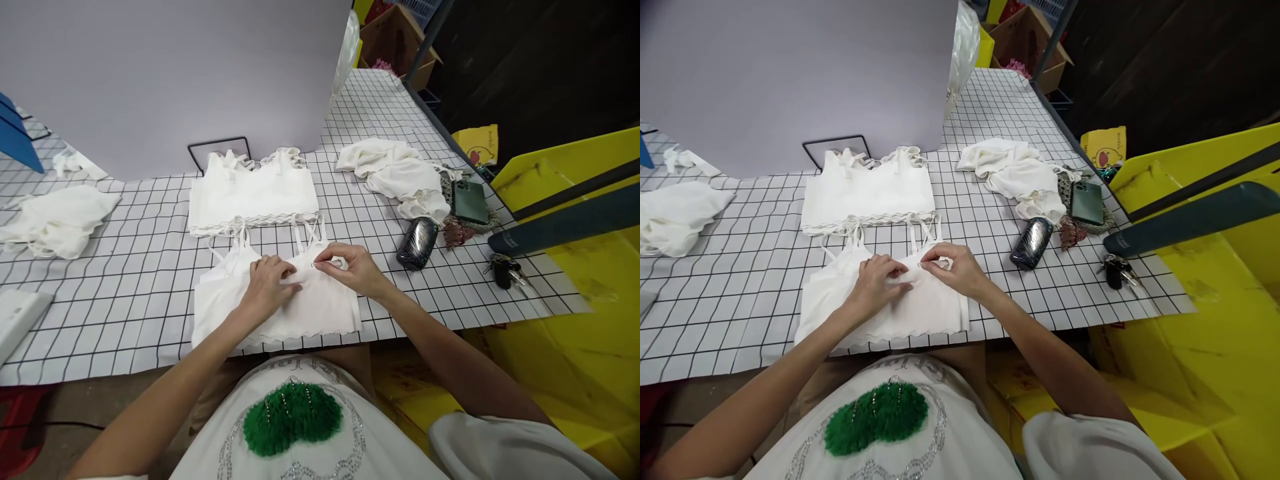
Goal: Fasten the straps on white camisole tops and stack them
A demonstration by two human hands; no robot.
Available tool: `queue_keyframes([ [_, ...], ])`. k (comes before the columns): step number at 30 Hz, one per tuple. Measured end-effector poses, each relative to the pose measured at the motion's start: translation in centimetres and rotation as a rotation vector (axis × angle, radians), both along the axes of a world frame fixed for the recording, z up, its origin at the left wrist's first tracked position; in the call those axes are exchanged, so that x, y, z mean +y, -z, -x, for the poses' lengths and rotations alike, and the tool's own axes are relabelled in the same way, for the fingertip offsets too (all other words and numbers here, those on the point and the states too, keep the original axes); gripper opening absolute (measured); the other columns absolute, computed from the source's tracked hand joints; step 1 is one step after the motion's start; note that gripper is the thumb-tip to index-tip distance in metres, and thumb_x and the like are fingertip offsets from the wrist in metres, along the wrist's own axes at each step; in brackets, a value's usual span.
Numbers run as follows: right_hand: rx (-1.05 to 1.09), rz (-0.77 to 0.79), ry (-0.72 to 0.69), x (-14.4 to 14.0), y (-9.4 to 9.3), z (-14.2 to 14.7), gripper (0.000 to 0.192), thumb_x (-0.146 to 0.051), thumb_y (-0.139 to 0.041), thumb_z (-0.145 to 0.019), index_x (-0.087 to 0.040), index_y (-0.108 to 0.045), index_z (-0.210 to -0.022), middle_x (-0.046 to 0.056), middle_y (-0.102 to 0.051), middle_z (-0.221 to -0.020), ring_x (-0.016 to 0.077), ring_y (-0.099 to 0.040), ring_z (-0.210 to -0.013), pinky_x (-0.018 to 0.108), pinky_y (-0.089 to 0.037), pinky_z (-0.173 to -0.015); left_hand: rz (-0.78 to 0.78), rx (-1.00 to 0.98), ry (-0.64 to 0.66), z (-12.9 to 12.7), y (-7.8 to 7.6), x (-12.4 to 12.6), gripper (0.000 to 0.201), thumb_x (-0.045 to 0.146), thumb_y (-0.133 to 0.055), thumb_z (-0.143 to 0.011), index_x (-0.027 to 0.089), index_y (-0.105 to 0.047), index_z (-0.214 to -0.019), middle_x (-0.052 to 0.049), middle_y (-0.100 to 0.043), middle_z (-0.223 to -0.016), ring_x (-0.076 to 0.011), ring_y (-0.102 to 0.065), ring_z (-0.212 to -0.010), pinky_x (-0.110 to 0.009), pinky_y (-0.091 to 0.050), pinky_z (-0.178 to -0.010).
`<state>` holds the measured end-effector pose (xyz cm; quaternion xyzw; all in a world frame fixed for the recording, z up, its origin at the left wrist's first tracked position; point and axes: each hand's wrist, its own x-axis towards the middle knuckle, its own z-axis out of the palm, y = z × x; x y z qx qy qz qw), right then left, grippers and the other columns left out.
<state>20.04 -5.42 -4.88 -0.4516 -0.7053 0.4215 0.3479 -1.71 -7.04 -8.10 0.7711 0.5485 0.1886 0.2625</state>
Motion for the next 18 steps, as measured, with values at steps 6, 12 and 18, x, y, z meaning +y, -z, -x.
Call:
queue_keyframes([
  [6,-0.101,-0.176,-0.064,0.4,1.4,0.3,0.013,-0.028,-0.064,-0.091,-0.021,-0.069,-0.082,0.004,-0.067,-0.078,0.0188,-0.058,-0.080,0.036,-0.048,-0.077,0.044,-0.046,-0.032,0.7,0.2,-0.1,0.017,0.025,-0.079,-0.076,0.021,-0.065,-0.086,-0.002,-0.069,-0.090,-0.0243,-0.055,-0.091,-0.039,-0.034,-0.084],
  [12,-0.102,-0.235,-0.110,0.7,2.0,1.8,0.011,-0.022,-0.063,-0.092,-0.021,-0.067,-0.082,0.004,-0.065,-0.079,0.0193,-0.055,-0.084,0.037,-0.046,-0.081,0.014,-0.083,-0.056,1.6,0.6,-0.6,0.005,0.025,-0.075,-0.082,0.022,-0.072,-0.078,-0.001,-0.069,-0.080,-0.0233,-0.055,-0.088,-0.042,-0.031,-0.085],
  [18,-0.209,-0.298,-0.197,0.9,2.8,3.4,0.013,-0.021,-0.059,-0.094,-0.021,-0.064,-0.082,0.004,-0.063,-0.079,0.0214,-0.052,-0.090,0.040,-0.042,-0.087,-0.012,-0.121,-0.052,1.4,0.9,-0.8,0.007,0.024,-0.075,-0.083,0.022,-0.073,-0.077,-0.001,-0.067,-0.077,-0.0218,-0.055,-0.085,-0.041,-0.031,-0.086],
])
